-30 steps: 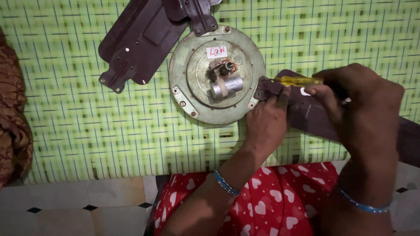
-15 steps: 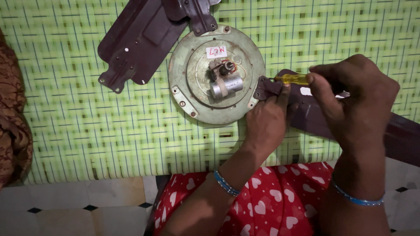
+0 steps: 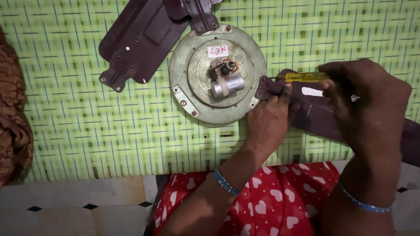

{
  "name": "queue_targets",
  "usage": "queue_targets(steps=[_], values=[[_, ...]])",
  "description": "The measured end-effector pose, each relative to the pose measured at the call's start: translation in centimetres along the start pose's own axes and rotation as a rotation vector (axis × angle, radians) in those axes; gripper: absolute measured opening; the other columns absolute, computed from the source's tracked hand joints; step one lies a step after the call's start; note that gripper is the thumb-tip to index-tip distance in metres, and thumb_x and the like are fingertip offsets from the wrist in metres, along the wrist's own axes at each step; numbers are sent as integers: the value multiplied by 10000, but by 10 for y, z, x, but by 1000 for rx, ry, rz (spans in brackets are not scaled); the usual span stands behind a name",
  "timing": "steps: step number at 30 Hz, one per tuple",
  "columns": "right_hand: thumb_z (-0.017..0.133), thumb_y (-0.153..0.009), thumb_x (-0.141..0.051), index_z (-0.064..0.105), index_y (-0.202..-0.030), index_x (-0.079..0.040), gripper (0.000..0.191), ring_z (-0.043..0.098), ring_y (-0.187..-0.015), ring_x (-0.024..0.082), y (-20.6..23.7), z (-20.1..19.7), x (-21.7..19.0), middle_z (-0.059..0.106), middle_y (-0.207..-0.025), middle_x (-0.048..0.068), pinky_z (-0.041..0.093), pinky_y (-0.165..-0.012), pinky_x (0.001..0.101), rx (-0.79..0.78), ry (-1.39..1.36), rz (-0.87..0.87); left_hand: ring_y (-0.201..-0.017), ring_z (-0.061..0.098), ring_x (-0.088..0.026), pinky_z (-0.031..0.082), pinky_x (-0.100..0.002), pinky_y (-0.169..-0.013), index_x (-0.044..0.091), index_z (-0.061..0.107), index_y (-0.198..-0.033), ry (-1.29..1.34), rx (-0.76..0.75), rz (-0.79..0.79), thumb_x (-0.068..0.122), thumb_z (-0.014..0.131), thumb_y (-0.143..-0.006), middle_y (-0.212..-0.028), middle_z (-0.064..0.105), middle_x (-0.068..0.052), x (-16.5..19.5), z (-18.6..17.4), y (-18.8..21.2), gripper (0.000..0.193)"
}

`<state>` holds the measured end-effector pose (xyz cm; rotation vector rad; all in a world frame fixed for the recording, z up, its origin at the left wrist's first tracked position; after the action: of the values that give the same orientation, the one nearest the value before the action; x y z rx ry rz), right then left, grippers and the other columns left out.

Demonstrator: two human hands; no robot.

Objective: The person uses a screwdriver to fasten dark fan blades to the motor housing of a ceiling fan lying on a woven mat, tightening screws at each blade bracket and repositioning the blades around the housing.

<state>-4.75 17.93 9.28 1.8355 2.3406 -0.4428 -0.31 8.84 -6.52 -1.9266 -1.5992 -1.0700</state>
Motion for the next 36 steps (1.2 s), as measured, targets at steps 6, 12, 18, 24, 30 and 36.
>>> queue_targets(steps=[6,12,18,24,30,36], values=[[850,-916,-116,767,-1003,11,175,712,-718,224,0,5,4,714,-871,170,551,-592,316,-26,10,80,-843,721,-361,579,-484,-709,52,575,-1451,-14,41,4,343,582,-1023,-972,733,-181,-4,8,1,517],[881,-952,-247,741,-860,8,305,621,-609,202,3,12,8,636,-760,126,459,-533,325,-11,40,79,-948,735,-366,598,-469,-798,43,572,-1458,-51,136,87,192,571,-1001,-1092,738,-200,-7,9,4,480],[842,-980,-204,732,-731,23,354,521,-472,220,-1,18,7,552,-591,115,387,-456,358,7,144,114,-926,729,-379,578,-488,-763,47,583,-1424,46,79,27,241,580,-1025,-1132,733,-203,-3,4,2,444],[773,-1051,-125,760,-1105,13,149,662,-633,193,1,15,5,699,-789,144,465,-541,299,43,-75,135,-876,716,-390,574,-499,-720,39,548,-1491,-24,31,21,187,549,-990,-1029,721,-211,1,-1,-1,522],[722,-1036,-38,721,-1100,-1,75,738,-736,191,-1,13,5,742,-863,147,552,-577,293,-82,-95,200,-882,725,-375,591,-488,-750,40,582,-1429,6,45,17,127,585,-953,-1020,734,-191,2,-3,0,484],[674,-943,58,701,-1146,33,206,754,-806,226,2,0,-6,752,-879,174,580,-623,320,-120,-122,96,-859,731,-355,598,-467,-733,17,561,-1450,3,55,42,54,581,-939,-988,728,-186,1,-3,1,513]])
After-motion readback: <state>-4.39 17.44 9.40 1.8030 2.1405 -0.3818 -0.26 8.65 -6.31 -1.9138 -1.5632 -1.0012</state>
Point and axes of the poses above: each hand's wrist, its own y-axis away from the middle knuckle, its own z-axis out of the palm, x = y × z, the point moved 4 cm from there along -y, towards the middle knuckle
